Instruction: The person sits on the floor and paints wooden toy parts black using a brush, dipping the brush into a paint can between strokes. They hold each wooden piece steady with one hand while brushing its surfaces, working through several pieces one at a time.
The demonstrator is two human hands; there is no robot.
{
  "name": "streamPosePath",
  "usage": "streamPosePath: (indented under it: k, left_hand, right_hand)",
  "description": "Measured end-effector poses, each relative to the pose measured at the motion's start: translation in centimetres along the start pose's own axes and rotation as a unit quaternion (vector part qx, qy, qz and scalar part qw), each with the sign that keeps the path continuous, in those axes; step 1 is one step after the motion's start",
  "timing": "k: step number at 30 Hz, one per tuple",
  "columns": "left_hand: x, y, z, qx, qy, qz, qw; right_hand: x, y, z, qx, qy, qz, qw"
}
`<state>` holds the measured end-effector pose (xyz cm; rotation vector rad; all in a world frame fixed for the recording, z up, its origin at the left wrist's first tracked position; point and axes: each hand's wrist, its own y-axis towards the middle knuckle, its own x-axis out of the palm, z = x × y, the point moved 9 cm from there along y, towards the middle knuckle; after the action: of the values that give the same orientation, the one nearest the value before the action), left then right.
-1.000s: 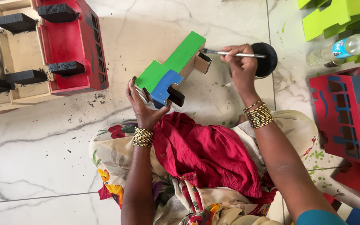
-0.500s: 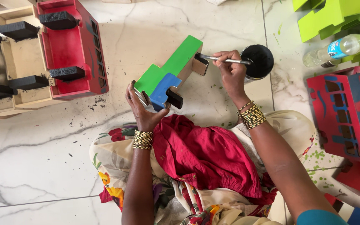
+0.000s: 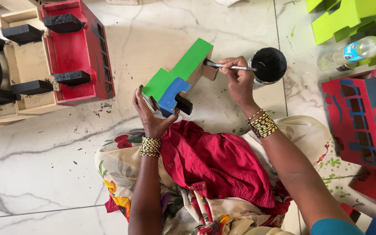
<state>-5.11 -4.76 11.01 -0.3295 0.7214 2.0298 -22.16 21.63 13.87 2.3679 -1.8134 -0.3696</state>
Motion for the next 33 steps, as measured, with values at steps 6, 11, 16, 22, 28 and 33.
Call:
streamPosePath:
  k: [6, 11, 16, 22, 28, 33]
  left_hand:
    - [0.1, -0.1, -0.1, -0.002, -0.004, -0.002, 1.0]
    - [0.1, -0.1, -0.1, 0.006, -0.002, 0.004, 1.0]
    - [0.1, -0.1, 0.0, 0.0, 0.019, 0.003, 1.0]
    - [0.1, -0.1, -0.5, -0.019, -0.009, 0.0, 1.0]
    - [0.4, -0.3, -0.7, -0.007, 0.011, 0.002, 1.0]
    - [0.4, -0.4, -0.7, 0.0, 0.02, 0.004, 1.0]
  right_hand:
    - [-1.3, 0.2, -0.9, -0.017, 0.002, 0.047, 0.999]
    - [-0.2, 0.1, -0.8, -0.012, -0.002, 0.01, 1.0]
    - [-1.0, 0.7, -0.8, -0.014, -0.016, 0.013, 1.0]
    - [-4.1, 1.4, -1.1, 0.054, -0.123, -0.005, 0.991]
    - [-2.8, 1.2, -2.8, -0.021, -0.071, -0.004, 0.997]
    - [-3.1, 1.0, -3.3, -0.022, -0.176, 0.011, 0.984]
